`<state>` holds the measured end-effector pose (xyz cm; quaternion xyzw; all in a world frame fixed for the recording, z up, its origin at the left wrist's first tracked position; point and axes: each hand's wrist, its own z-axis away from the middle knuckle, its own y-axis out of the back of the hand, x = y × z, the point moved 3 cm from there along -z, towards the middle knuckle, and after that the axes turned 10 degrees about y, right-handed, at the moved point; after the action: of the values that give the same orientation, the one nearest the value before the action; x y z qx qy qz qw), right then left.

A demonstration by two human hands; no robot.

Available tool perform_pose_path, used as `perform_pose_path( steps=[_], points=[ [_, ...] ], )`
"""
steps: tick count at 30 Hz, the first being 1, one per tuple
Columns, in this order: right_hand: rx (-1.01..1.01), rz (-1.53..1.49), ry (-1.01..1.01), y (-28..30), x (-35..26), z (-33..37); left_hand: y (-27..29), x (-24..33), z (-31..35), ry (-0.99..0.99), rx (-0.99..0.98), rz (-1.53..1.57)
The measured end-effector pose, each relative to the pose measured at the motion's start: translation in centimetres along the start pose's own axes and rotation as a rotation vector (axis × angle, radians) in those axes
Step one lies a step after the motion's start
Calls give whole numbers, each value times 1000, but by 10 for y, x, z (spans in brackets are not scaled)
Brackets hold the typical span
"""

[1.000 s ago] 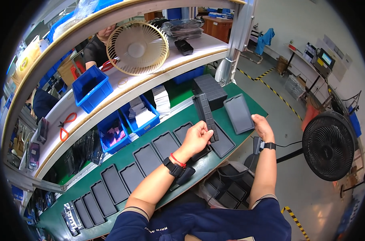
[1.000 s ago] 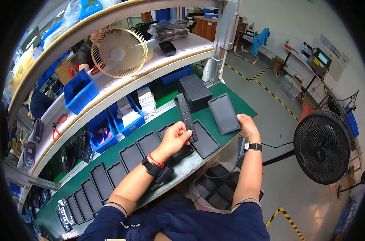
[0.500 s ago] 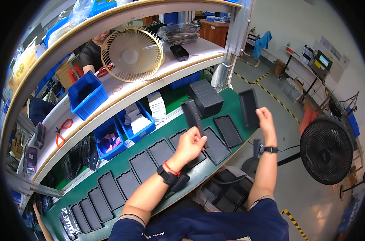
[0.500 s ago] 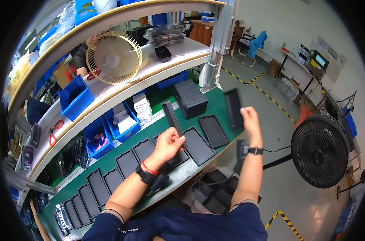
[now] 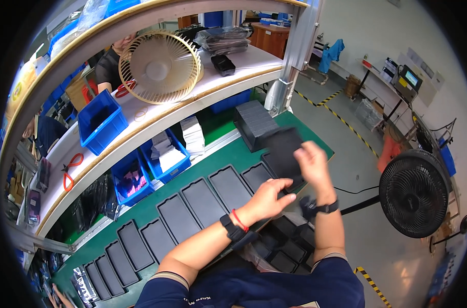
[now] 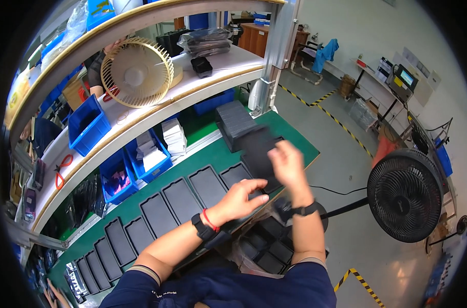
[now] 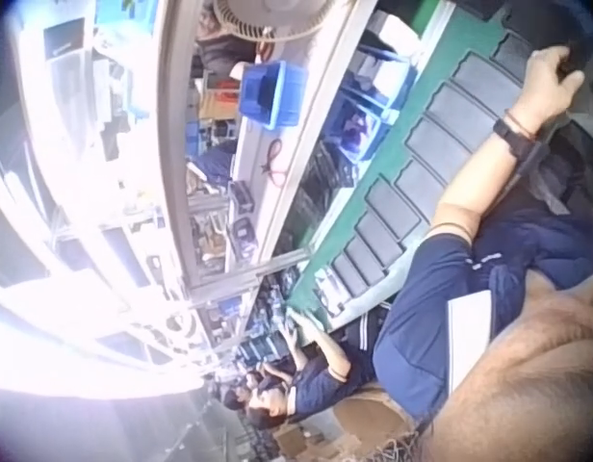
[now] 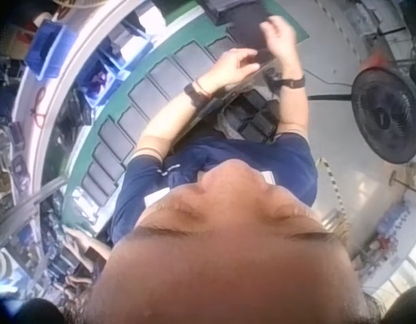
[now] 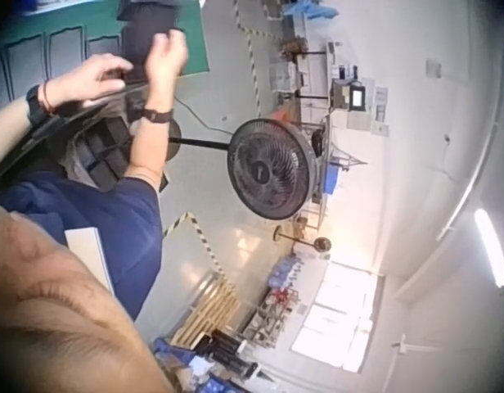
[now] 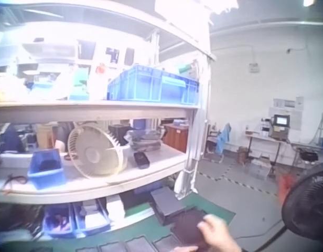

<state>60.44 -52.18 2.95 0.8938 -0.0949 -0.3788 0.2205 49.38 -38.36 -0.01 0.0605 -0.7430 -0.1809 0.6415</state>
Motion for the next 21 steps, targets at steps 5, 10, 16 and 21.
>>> perform_pose_path(
  steps=[5,10,16,21],
  points=[
    [92,580,-318,102,145,-39,-1,-38,47,243,-247,-916],
    [-200,708,-513,66,194,-26,21,-52,75,347,-255,-948],
    [-256,735,-361,10,162,-11,48,-64,111,324,-186,-904],
    [-264,708,-298,0,124,11,63,-71,132,304,-145,-850]
  ],
)
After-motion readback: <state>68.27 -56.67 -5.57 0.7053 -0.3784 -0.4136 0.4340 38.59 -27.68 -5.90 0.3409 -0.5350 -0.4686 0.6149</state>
